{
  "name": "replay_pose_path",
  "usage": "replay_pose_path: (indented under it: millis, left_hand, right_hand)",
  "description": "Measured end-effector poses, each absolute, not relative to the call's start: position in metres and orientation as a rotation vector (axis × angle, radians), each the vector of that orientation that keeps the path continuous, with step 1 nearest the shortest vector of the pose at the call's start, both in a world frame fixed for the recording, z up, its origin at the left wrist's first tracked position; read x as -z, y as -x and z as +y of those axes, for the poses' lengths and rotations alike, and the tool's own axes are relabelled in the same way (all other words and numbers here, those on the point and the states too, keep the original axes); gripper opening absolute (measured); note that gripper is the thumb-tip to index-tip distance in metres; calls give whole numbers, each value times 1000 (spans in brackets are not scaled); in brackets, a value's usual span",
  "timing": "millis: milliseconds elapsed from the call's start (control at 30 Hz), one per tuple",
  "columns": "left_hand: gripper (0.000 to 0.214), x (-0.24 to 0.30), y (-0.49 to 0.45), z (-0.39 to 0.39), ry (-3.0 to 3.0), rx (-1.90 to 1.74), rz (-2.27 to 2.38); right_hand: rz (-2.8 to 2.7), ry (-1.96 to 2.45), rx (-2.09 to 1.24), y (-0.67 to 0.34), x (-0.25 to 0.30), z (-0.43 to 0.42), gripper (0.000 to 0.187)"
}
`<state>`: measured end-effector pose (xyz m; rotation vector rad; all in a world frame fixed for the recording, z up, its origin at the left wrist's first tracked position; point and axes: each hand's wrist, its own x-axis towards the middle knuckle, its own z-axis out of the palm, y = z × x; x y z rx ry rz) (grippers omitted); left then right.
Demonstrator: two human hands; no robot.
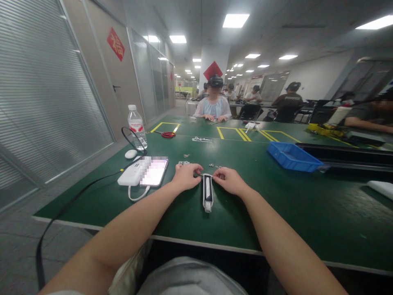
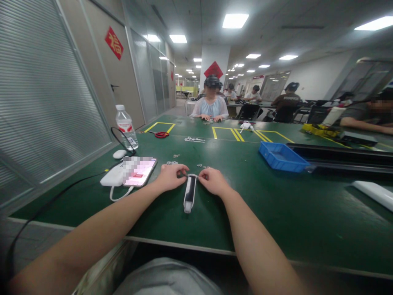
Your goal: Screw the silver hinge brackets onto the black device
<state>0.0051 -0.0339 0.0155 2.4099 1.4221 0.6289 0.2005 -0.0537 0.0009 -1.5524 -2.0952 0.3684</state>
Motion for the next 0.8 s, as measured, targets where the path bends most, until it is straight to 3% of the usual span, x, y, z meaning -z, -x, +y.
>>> replay_pose_path:
  millis: [800]
  left_hand:
    - [18, -13, -5, -32, -2439, -671, 1354]
  right_hand:
    - [-2104, 1540, -359, -202, 3, -52, 14]
